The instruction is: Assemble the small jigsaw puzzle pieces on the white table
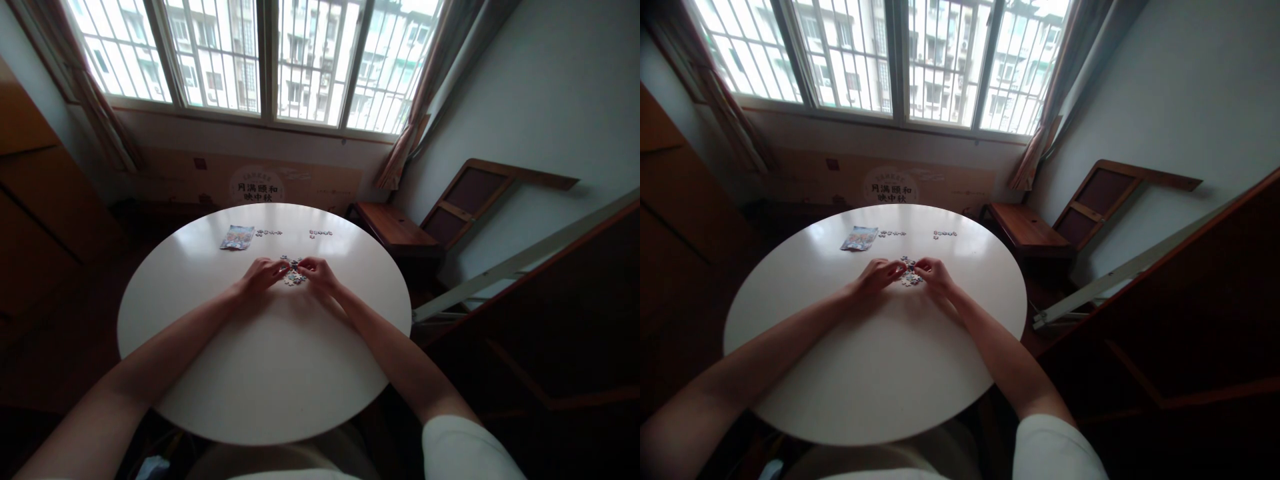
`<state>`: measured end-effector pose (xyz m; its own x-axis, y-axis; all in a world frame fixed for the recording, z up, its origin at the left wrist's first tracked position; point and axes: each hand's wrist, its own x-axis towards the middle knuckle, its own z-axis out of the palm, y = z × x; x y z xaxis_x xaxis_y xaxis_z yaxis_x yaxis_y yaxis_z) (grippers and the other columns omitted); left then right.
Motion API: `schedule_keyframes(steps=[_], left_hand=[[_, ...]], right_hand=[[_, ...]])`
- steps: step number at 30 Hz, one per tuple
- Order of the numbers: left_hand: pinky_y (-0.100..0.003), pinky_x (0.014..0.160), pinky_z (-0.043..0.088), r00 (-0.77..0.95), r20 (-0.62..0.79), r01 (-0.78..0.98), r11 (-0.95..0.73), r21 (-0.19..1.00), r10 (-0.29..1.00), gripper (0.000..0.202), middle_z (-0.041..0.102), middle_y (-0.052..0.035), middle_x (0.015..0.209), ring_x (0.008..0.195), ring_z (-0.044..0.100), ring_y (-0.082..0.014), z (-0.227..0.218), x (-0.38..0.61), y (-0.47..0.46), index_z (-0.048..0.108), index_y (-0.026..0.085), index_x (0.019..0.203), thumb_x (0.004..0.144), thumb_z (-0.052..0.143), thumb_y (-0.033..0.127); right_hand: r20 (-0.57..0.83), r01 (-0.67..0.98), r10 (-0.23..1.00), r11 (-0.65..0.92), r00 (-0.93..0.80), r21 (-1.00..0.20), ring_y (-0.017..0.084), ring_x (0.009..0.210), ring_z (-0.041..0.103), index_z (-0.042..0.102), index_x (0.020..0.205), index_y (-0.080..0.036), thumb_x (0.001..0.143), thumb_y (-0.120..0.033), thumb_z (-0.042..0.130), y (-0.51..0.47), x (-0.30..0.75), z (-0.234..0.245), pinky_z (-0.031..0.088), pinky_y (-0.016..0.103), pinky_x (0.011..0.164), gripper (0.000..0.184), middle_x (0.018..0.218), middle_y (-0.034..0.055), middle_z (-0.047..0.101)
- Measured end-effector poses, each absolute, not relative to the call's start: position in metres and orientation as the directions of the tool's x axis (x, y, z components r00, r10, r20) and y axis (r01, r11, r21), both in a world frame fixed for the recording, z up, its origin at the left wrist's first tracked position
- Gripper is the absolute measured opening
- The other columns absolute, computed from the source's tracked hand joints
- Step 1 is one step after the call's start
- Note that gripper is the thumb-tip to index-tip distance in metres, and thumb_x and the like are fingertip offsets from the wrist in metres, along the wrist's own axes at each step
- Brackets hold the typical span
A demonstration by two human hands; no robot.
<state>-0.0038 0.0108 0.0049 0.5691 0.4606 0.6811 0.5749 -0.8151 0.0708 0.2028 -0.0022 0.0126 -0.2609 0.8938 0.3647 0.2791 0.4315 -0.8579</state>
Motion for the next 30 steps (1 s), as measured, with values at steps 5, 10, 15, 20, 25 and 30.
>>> schedule_keyframes(steps=[5, 10, 15, 20, 25, 30], left_hand=[[-0.018, 0.051, 0.032, 0.551, 0.684, 0.578, -0.81, 0.101, 0.478, 0.025, 0.058, 0.0034, 0.052, 0.045, 0.05, -0.007, 0.007, -0.003, 0.009, 0.065, 0.019, 0.093, 0.089, 0.05, 0.039], [-0.018, 0.05, 0.031, 0.575, 0.681, 0.575, -0.816, 0.059, 0.454, 0.024, 0.059, 0.0027, 0.052, 0.045, 0.05, -0.0075, 0.007, -0.003, 0.01, 0.066, 0.019, 0.09, 0.089, 0.05, 0.037], [-0.019, 0.05, 0.032, 0.58, 0.673, 0.578, -0.814, 0.058, 0.459, 0.023, 0.063, 0.0008, 0.057, 0.047, 0.053, -0.0079, 0.003, -0.004, 0.012, 0.066, 0.019, 0.089, 0.09, 0.049, 0.034], [-0.018, 0.05, 0.031, 0.578, 0.666, 0.583, -0.81, 0.067, 0.471, 0.021, 0.063, 0.0009, 0.056, 0.047, 0.052, -0.0079, 0.003, -0.004, 0.012, 0.066, 0.019, 0.089, 0.089, 0.051, 0.033], [-0.018, 0.051, 0.031, 0.573, 0.661, 0.583, -0.808, 0.086, 0.484, 0.019, 0.062, 0.001, 0.056, 0.047, 0.052, -0.0076, 0.007, -0.002, 0.008, 0.066, 0.019, 0.087, 0.088, 0.052, 0.031], [-0.017, 0.051, 0.031, 0.58, 0.649, 0.572, -0.813, 0.108, 0.493, 0.018, 0.062, 0.0016, 0.056, 0.046, 0.051, -0.0065, 0.008, -0.002, 0.007, 0.066, 0.018, 0.086, 0.088, 0.051, 0.029]], right_hand=[[0.353, 0.308, 0.893, 0.432, -0.281, -0.848, 0.012, 0.061, 0.058, 0.066, 0.077, -0.012, 0.073, -0.029, 0.062, -0.005, 0.204, 0.016, 0.045, 0.023, 0.058, 0.018, 0.07, 0.0046, 0.066], [0.346, 0.315, 0.894, 0.429, -0.285, -0.847, 0.012, 0.061, 0.058, 0.067, 0.078, -0.011, 0.074, -0.03, 0.063, -0.005, 0.204, 0.017, 0.045, 0.022, 0.058, 0.02, 0.07, 0.0049, 0.067], [0.353, 0.354, 0.891, 0.44, -0.285, -0.825, 0.011, 0.06, 0.057, 0.067, 0.078, -0.012, 0.075, -0.028, 0.062, -0.005, 0.204, 0.016, 0.044, 0.022, 0.057, 0.018, 0.071, 0.0049, 0.067], [0.376, 0.447, 0.884, 0.465, -0.276, -0.764, 0.011, 0.062, 0.058, 0.068, 0.079, -0.012, 0.076, -0.023, 0.06, -0.006, 0.207, 0.022, 0.044, 0.022, 0.058, 0.013, 0.07, 0.0048, 0.067], [0.41, 0.499, 0.862, 0.507, -0.298, -0.703, 0.011, 0.062, 0.059, 0.068, 0.078, -0.013, 0.077, -0.019, 0.059, -0.009, 0.211, 0.026, 0.044, 0.022, 0.06, 0.011, 0.069, 0.0037, 0.067], [0.417, 0.5, 0.847, 0.532, -0.33, -0.684, 0.01, 0.061, 0.058, 0.068, 0.078, -0.013, 0.077, -0.02, 0.061, -0.01, 0.209, 0.022, 0.044, 0.021, 0.06, 0.01, 0.07, 0.0028, 0.066]])
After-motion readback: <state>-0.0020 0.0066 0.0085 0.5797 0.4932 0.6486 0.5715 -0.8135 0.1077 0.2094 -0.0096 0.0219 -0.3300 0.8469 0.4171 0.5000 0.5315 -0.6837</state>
